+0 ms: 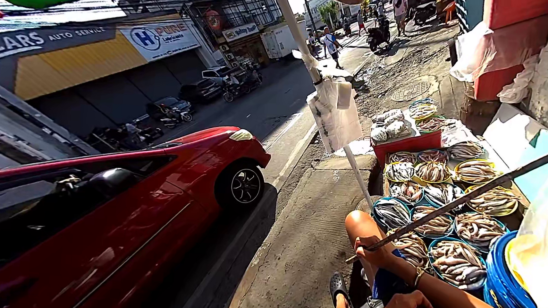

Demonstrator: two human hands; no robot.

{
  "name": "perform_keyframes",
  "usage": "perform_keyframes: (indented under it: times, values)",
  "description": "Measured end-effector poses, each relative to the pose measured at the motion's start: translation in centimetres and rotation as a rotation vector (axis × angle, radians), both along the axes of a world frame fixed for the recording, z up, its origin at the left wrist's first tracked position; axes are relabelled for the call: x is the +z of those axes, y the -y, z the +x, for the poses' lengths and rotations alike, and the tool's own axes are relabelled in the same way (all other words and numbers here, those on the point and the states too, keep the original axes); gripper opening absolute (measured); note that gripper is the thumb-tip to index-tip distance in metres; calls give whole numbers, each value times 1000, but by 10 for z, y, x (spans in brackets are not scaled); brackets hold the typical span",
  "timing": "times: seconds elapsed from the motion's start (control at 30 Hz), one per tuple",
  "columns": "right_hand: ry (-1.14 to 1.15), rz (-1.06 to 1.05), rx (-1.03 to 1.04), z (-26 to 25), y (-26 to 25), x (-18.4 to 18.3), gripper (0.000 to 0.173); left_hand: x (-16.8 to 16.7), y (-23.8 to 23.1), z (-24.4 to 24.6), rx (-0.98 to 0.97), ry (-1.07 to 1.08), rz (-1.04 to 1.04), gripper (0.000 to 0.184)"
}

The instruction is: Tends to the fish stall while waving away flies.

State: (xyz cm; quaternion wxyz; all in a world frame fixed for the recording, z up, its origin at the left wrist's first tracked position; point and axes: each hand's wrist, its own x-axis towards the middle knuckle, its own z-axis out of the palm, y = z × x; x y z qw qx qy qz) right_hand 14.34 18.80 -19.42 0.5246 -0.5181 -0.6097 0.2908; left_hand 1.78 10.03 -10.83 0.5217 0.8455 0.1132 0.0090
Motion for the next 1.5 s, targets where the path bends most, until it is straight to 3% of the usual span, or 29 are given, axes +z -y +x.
perform_keyframes:
  times: [0.1, 0.5, 0.87, 1.0, 1.23, 1.43, 1.5]
  values:
    - [7, -59, 2, -2, 9, 20, 21, 2, 0, 0, -5, 8, -1, 21]
    - [23, -30, 20, 0, -4, -3, 26, 7, 0, 1, -48, -30, 39, 22]
    - [66, -35, 21, -3, 13, 30, 22, 5, 0, 0, -29, -39, 0, 22]
    - [11, 64, 41, 2, -3, -4, 20, 5, -1, 1, -30, -46, 4, 21]
    - [11, -16, 17, 1, -2, 1, 22, 8, 0, 0, -25, -34, -3, 22]
    - [107, -164, 40, -4, 24, 61, 22, 10, 0, 1, -28, -25, 22, 22]
    - [104, -146, 52, -4, 22, 55, 22, 9, 1, 0, -29, -13, 23, 22]
